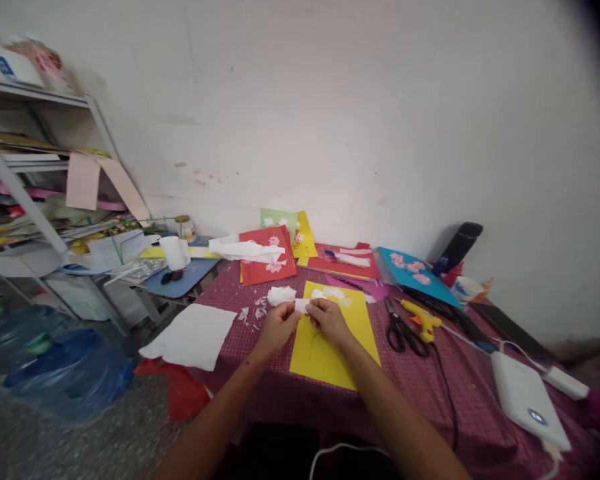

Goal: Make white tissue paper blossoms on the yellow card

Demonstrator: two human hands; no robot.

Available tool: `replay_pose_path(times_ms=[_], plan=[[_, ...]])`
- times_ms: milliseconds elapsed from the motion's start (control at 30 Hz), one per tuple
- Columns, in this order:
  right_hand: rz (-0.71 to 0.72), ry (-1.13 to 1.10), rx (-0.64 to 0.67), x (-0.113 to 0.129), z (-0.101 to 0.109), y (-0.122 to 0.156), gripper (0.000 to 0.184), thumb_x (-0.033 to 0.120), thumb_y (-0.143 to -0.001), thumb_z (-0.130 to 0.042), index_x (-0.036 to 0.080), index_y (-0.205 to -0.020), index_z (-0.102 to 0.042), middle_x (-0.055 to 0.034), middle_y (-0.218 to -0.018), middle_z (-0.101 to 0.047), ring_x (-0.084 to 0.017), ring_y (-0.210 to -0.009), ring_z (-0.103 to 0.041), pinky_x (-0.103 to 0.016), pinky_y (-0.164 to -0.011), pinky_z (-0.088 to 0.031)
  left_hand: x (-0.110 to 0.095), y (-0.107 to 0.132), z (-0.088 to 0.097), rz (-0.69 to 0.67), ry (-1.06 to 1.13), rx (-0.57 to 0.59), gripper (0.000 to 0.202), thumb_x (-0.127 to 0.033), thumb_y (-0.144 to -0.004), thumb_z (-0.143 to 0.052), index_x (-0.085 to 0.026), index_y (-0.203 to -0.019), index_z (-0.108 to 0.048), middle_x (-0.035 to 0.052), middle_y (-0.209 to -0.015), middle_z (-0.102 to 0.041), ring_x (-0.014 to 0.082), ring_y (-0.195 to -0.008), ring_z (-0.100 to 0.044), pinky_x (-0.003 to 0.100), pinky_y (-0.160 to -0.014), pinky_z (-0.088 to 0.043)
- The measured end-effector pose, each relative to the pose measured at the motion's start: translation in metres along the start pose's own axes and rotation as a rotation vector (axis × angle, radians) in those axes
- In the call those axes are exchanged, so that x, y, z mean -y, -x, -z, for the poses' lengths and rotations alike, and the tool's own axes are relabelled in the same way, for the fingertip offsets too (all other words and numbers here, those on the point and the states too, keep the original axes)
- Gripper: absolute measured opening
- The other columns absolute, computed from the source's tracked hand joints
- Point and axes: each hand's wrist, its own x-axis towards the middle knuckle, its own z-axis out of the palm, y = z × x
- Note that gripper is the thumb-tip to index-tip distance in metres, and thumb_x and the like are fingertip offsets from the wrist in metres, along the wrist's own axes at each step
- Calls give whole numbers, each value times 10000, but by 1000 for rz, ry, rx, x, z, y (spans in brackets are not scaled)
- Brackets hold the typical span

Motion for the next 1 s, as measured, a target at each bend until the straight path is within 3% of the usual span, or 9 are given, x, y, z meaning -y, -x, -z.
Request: replay_pose_path(times_ms=[233, 533, 767, 900, 1000], plan=[[10, 21, 56, 2, 0, 2, 297, 448, -792, -577, 175, -680, -543, 44, -491, -488, -88, -426, -381, -212, -436, -280, -1, 2, 2, -3, -70, -21, 233, -350, -816, -526, -164, -685, -572, -32, -577, -511, 108, -538, -452, 216, -520, -327], [27, 93, 23, 3, -1, 2, 367, 482, -817, -553, 174, -617, -542, 33, -478, -486, -93, -429, -395, -218, -444, -297, -6, 3, 0, 22, -79, -38, 313, -416, -821, -517, -171, -632, -562, -17, -559, -525, 120, -525, -457, 229, -522, -325], [-17, 103, -176, -7, 5, -1, 349, 488, -818, -517, 177, -665, -548, 49, -446, -466, -91, -381, -379, -215, -407, -286, -5, 4, -1, -43, -209, -3, 307, -385, -801, -550, -171, -581, -563, -24, -524, -487, 118, -522, -410, 237, -522, -260], [-61, 207, -150, 0, 11, -18, 314, 444, -794, -532, 168, -645, -548, 32, -445, -490, -87, -365, -383, -210, -382, -279, -2, 6, -4, -176, -323, 38, 327, -313, -787, -555, -170, -501, -486, -24, -514, -456, 111, -519, -381, 247, -533, -235], [-70, 295, -72, 10, 3, -48, 270, 397, -759, -567, 163, -625, -565, 11, -469, -535, -90, -386, -428, -202, -383, -301, 0, 7, -5, -218, -317, 78, 301, -297, -782, -552, -176, -512, -500, -14, -529, -482, 116, -525, -396, 253, -545, -252]])
